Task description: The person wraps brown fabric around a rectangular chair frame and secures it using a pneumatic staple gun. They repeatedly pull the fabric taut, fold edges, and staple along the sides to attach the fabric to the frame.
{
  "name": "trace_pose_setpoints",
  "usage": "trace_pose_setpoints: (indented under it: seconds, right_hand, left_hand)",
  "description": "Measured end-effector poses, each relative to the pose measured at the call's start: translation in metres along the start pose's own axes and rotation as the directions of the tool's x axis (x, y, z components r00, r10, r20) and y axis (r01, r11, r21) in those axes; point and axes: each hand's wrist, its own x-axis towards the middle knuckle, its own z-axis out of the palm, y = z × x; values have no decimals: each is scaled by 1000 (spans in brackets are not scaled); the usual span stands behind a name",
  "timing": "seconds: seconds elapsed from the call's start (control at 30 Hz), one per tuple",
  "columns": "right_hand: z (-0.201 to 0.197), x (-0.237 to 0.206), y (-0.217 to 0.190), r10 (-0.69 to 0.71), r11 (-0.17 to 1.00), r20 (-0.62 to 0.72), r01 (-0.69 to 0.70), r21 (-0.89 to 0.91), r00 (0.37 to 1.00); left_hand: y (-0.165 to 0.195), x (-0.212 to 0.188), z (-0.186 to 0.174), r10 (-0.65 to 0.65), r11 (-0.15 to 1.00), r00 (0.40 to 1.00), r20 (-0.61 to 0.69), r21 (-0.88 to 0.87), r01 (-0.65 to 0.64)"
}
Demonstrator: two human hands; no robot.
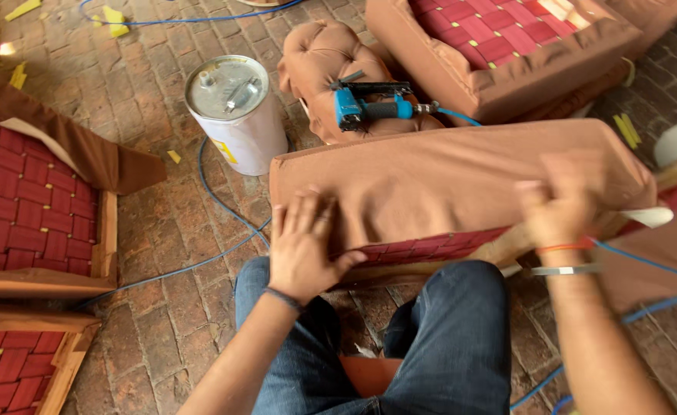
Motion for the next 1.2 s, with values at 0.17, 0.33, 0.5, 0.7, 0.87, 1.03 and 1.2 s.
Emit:
trace_pose_setpoints:
  seconds: [0.17, 0.33, 0.5, 0.7, 0.87, 1.03, 1.2]
  right_hand:
    - [30, -42, -125, -386, 829, 367, 493, -265, 846]
    - [8, -29, -131, -344, 924, 332, 379, -46, 878]
    - [7, -17, -112, -44, 959, 456, 166, -229, 889]
    - [15, -15, -110, -182, 924, 520, 327, -201, 834]
    - [-8, -2, -127, -41, 877, 841, 423, -228, 539]
    - [-26, -30, -153, 48, 858, 742, 353, -373, 669]
    - [-29, -77, -147, -146, 876, 461, 331, -350, 875]
  left_hand:
    - [64, 27, 14, 164, 986, 986, 10, 35, -164]
    - [76, 55, 31, 138, 988, 977, 165, -90, -124]
    - [94, 88, 55, 95, 995, 974, 204, 22, -102]
    - [94, 85, 52, 80, 990, 974, 210, -134, -52]
    - [114, 63, 11, 113, 991, 860, 498, -120, -61]
    - [130, 37, -13, 159, 987, 864, 478, -52, -153]
    - [137, 18, -12, 267, 959, 830, 489, -49, -280]
